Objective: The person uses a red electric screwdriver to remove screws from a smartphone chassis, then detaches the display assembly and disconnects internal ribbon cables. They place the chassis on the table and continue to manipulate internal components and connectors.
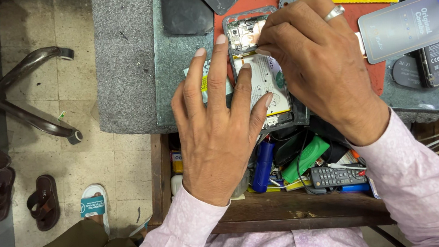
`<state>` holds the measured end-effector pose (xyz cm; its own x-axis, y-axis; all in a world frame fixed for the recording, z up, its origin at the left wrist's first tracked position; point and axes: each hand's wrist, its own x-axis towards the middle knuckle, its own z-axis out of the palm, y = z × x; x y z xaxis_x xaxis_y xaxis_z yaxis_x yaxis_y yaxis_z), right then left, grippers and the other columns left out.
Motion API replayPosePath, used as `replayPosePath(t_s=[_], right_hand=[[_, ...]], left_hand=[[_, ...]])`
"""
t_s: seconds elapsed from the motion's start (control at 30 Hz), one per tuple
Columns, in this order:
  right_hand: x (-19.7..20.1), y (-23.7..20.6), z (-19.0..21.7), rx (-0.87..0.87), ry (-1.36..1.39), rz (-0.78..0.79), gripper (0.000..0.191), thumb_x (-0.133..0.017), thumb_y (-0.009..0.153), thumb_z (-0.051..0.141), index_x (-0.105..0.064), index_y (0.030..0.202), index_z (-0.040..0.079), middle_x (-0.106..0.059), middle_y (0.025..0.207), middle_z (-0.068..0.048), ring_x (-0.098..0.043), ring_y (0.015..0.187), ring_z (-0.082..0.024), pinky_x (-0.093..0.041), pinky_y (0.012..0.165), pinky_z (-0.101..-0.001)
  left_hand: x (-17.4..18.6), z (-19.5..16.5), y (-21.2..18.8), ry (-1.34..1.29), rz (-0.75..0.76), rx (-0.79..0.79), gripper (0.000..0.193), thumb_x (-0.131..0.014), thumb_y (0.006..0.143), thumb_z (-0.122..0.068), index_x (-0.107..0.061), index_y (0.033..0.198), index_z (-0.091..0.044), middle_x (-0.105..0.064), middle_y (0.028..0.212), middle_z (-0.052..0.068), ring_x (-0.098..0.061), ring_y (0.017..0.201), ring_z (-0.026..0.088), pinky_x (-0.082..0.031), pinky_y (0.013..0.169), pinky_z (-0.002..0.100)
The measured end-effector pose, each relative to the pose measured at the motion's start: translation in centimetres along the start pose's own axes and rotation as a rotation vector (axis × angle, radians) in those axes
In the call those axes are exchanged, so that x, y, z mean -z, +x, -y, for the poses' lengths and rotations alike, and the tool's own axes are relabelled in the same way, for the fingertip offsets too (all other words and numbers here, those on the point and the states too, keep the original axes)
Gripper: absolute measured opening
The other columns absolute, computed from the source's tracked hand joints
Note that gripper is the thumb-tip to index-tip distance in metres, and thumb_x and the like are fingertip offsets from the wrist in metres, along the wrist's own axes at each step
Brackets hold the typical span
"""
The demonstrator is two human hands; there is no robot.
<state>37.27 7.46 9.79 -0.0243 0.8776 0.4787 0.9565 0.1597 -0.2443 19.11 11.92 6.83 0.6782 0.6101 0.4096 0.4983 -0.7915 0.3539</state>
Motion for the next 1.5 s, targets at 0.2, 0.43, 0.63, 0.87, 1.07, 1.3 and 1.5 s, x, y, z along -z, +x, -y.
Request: replayPosePath(t_s=[0.2, 0.43, 0.63, 0.87, 1.07, 1.3, 1.5], right_hand=[[-1.1, -0.3, -1.1, -0.021, -0.034, 0.034, 0.014, -0.076, 0.095, 0.0, -0.068, 0.105, 0.006, -0.064, 0.112, -0.004, -0.058, 0.107, -0.028, -0.049, 0.092, -0.0398], [-1.5, 0.2, -1.1, -0.014, -0.054, 0.039, 0.012, -0.076, 0.097, 0.002, -0.068, 0.105, 0.006, -0.064, 0.114, -0.004, -0.058, 0.108, -0.028, -0.049, 0.09, -0.0403], [-0.6, 0.2, 0.3, -0.002, 0.013, 0.004, 0.026, -0.077, 0.091, -0.002, -0.069, 0.114, 0.003, -0.063, 0.117, -0.01, -0.057, 0.106, -0.032, -0.049, 0.09, -0.0429], [-0.7, -1.4, 0.6, -0.022, 0.003, 0.037, 0.027, -0.077, 0.093, -0.001, -0.073, 0.117, 0.008, -0.063, 0.121, -0.006, -0.058, 0.11, -0.029, -0.05, 0.092, -0.0409], [-1.1, -1.6, 0.2, -0.052, -0.014, 0.066, 0.033, -0.076, 0.092, -0.002, -0.074, 0.123, 0.01, -0.064, 0.119, -0.005, -0.057, 0.107, -0.028, -0.051, 0.09, -0.0389], [-1.3, -1.5, 0.2, -0.068, -0.015, 0.073, 0.036, -0.075, 0.089, -0.003, -0.074, 0.123, 0.009, -0.064, 0.119, -0.005, -0.057, 0.108, -0.028, -0.051, 0.094, -0.0409], [-1.3, -1.5, 0.1, -0.066, -0.021, 0.071, 0.033, -0.076, 0.093, -0.002, -0.073, 0.124, 0.009, -0.064, 0.12, -0.005, -0.057, 0.11, -0.028, -0.051, 0.093, -0.0398]], left_hand=[[0.0, -0.2, 0.3, 0.008, 0.016, -0.002, 0.047, -0.071, 0.103, -0.04, -0.068, 0.128, 0.0, -0.038, 0.158, 0.016, -0.037, 0.148, 0.036, -0.041, 0.114, 0.054], [-0.1, -0.3, 0.5, -0.003, 0.003, -0.005, 0.048, -0.07, 0.105, -0.04, -0.067, 0.128, 0.002, -0.038, 0.159, 0.017, -0.036, 0.149, 0.036, -0.041, 0.114, 0.054], [-0.2, 0.1, 0.5, 0.009, 0.011, -0.005, 0.048, -0.071, 0.104, -0.04, -0.067, 0.129, 0.001, -0.038, 0.158, 0.016, -0.036, 0.148, 0.035, -0.041, 0.114, 0.053], [-0.2, 0.3, 0.5, 0.001, 0.004, -0.009, 0.046, -0.072, 0.105, -0.038, -0.068, 0.129, 0.001, -0.038, 0.16, 0.016, -0.037, 0.149, 0.035, -0.042, 0.114, 0.053], [0.0, 0.6, 0.7, -0.015, 0.017, -0.026, 0.046, -0.071, 0.104, -0.038, -0.068, 0.128, 0.001, -0.041, 0.158, 0.015, -0.037, 0.148, 0.035, -0.042, 0.114, 0.053], [-0.1, 1.2, 1.0, -0.053, 0.033, -0.041, 0.048, -0.067, 0.106, -0.042, -0.068, 0.131, -0.001, -0.05, 0.151, 0.016, -0.039, 0.147, 0.035, -0.039, 0.114, 0.054], [0.0, 1.3, 1.1, -0.067, 0.043, -0.035, 0.048, -0.066, 0.105, -0.043, -0.067, 0.131, -0.002, -0.052, 0.151, 0.017, -0.039, 0.146, 0.036, -0.038, 0.114, 0.055]])
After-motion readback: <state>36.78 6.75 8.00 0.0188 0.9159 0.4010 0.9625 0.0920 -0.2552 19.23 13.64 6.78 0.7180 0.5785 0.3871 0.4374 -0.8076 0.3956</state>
